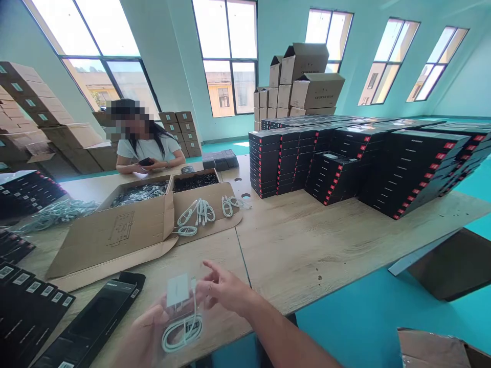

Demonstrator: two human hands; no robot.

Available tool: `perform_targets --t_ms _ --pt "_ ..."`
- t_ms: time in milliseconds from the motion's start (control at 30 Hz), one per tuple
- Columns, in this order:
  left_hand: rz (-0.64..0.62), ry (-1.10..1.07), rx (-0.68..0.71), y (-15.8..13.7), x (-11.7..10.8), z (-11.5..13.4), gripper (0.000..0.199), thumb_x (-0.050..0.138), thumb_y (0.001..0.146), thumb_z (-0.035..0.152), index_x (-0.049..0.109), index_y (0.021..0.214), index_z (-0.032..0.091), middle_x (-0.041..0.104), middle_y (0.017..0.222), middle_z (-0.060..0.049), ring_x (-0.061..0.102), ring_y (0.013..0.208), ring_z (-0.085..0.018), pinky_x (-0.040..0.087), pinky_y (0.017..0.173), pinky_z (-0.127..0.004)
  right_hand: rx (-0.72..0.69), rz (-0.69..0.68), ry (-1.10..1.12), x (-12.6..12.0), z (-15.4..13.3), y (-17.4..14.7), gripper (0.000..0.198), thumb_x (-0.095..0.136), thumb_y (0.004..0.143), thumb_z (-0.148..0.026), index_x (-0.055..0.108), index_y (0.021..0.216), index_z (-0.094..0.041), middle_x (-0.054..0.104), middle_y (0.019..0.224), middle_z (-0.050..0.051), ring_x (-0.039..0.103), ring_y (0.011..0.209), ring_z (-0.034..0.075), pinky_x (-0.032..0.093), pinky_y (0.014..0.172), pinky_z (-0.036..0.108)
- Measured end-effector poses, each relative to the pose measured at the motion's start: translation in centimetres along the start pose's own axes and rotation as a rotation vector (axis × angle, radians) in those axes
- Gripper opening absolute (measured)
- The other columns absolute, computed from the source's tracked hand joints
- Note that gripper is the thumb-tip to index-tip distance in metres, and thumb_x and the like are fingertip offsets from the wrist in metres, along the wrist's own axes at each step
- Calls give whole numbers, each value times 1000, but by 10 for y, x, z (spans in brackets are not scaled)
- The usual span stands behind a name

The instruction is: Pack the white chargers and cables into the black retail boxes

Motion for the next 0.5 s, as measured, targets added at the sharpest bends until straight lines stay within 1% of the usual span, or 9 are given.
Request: perform_targets --t_ms 67,167,233,300,333,400,433,500 --pt "-31 54 -16 -2 4 1 66 66 61 8 67 125 19 79 108 -11 74 101 -33 58 80 -39 -57 33 32 -4 -12 3 78 77 82 -42 45 152 -25 66 97 0 67 77 13 54 56 20" --pt "-32 113 -5 -3 8 5 62 69 67 12 65 128 21 78 115 -11 74 101 -31 56 77 -36 -75 -2 30 -2 -21 9 65 78 81 -41 57 139 -23 68 90 -1 66 72 12 56 57 22" --pt "-30 137 11 -4 9 6 60 73 70 18 64 129 20 76 119 -13 73 101 -32 55 80 -38 -69 -1 34 0 -22 12 57 79 79 -41 63 129 -21 69 87 -1 66 71 12 56 58 23" --pt "-36 168 37 -4 9 8 61 78 71 27 62 129 18 75 122 -16 72 104 -35 54 85 -42 -68 0 52 1 -20 14 56 81 76 -43 64 124 -20 70 85 -1 67 71 13 57 58 24" --pt "-19 196 64 -5 7 10 63 80 71 33 60 129 18 74 123 -17 71 105 -36 54 87 -44 -69 3 64 1 -19 14 56 81 74 -43 64 122 -20 70 85 -1 67 72 14 57 58 25" --pt "80 311 196 -8 -6 26 68 80 71 42 56 131 20 72 125 -17 68 113 -37 52 93 -46 -69 44 94 -2 -16 14 56 82 71 -44 63 117 -19 71 86 0 68 74 16 57 57 26" --pt "167 415 297 -12 -16 40 70 79 73 46 54 133 22 70 128 -17 65 119 -38 50 97 -47 -68 89 117 -7 -15 14 56 83 69 -43 62 115 -18 71 87 1 69 74 17 57 56 27" --pt "393 739 492 -23 -41 75 72 75 75 54 50 135 23 62 138 -18 54 134 -39 42 108 -50 -63 209 195 -19 -13 14 56 83 66 -39 58 111 -19 72 90 2 70 74 18 57 56 28"
Point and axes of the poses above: each hand's wrist, its own y-axis towards the middle knuckle, its own x-axis out of the palm, z = x × y, the point moved 7 cm from there along y, towards the middle knuckle
